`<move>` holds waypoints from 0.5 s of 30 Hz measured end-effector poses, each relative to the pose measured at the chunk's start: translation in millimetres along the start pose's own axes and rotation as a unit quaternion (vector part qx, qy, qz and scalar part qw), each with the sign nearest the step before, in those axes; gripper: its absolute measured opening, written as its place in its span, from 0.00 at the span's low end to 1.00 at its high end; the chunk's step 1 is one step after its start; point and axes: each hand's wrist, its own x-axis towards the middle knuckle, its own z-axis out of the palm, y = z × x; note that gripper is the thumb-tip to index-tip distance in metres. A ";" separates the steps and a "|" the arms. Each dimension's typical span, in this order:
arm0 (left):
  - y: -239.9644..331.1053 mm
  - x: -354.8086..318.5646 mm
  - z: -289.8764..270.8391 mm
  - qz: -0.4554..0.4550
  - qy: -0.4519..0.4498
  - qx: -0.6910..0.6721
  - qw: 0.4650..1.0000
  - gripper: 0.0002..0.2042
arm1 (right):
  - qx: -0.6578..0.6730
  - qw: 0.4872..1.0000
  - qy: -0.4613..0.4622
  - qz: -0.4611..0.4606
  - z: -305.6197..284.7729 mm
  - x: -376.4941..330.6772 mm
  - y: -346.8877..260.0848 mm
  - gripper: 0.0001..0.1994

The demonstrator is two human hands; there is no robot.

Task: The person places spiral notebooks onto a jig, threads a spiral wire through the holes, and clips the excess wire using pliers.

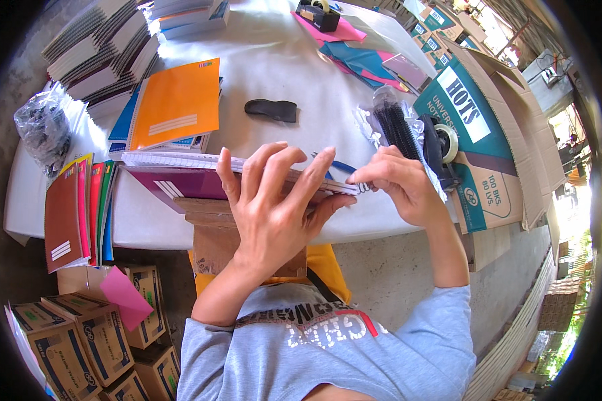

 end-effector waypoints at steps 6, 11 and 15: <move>-0.8 -7.8 1.3 0.060 0.070 0.004 0.996 0.17 | -0.074 0.997 0.007 -0.014 -5.6 3.2 -11.9 0.09; 3.8 -10.2 -4.6 0.022 -0.014 -0.016 1.000 0.15 | -0.023 0.997 -0.053 0.053 -9.1 -3.4 -18.4 0.09; 6.2 -3.7 -3.8 0.035 0.021 0.045 0.998 0.16 | -0.053 0.999 -0.011 0.003 -7.2 -7.1 -18.9 0.10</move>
